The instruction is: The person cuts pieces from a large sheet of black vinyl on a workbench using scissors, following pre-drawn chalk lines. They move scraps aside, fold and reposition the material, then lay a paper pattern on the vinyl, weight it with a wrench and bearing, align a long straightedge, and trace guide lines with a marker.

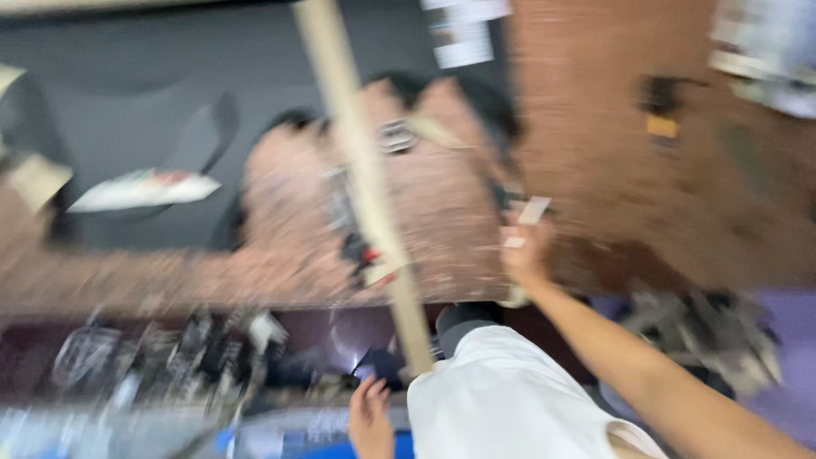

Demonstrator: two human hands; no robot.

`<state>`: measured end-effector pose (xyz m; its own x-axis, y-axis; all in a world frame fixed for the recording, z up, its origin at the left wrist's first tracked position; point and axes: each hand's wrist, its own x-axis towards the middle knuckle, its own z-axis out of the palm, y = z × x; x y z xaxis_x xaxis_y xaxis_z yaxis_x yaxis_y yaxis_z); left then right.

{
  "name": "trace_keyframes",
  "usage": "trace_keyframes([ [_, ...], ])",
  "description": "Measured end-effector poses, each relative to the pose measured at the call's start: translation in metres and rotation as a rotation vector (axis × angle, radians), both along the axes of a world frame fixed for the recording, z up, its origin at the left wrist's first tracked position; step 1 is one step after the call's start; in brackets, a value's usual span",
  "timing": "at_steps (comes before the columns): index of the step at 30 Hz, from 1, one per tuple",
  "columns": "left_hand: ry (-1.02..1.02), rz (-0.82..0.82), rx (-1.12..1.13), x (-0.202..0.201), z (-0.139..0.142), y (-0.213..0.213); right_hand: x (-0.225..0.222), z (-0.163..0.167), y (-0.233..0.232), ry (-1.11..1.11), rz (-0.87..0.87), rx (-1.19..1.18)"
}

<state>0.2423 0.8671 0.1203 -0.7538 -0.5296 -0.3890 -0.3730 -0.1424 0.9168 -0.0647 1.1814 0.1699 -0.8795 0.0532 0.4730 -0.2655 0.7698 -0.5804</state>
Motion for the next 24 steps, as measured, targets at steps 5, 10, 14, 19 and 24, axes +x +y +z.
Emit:
trace_keyframes([
  [5, -0.098, 0.059, -0.127, -0.044, 0.056, -0.031, -0.017, -0.001, -0.037, -0.032, 0.096, 0.112],
  [10, -0.203, 0.092, 0.016, -0.068, 0.034, -0.110, -0.052, -0.037, -0.089, -0.075, 0.125, 0.339],
  [14, -0.245, 0.029, -0.009, -0.098, -0.032, -0.200, -0.065, -0.082, -0.134, -0.078, 0.070, 0.391],
  [19, -0.263, -0.175, -0.006, -0.173, -0.050, -0.344, -0.088, -0.114, -0.186, -0.193, 0.009, 0.223],
  [24, -0.149, -0.263, -0.256, -0.237, -0.020, -0.484, -0.071, -0.109, -0.237, -0.298, -0.154, 0.267],
])
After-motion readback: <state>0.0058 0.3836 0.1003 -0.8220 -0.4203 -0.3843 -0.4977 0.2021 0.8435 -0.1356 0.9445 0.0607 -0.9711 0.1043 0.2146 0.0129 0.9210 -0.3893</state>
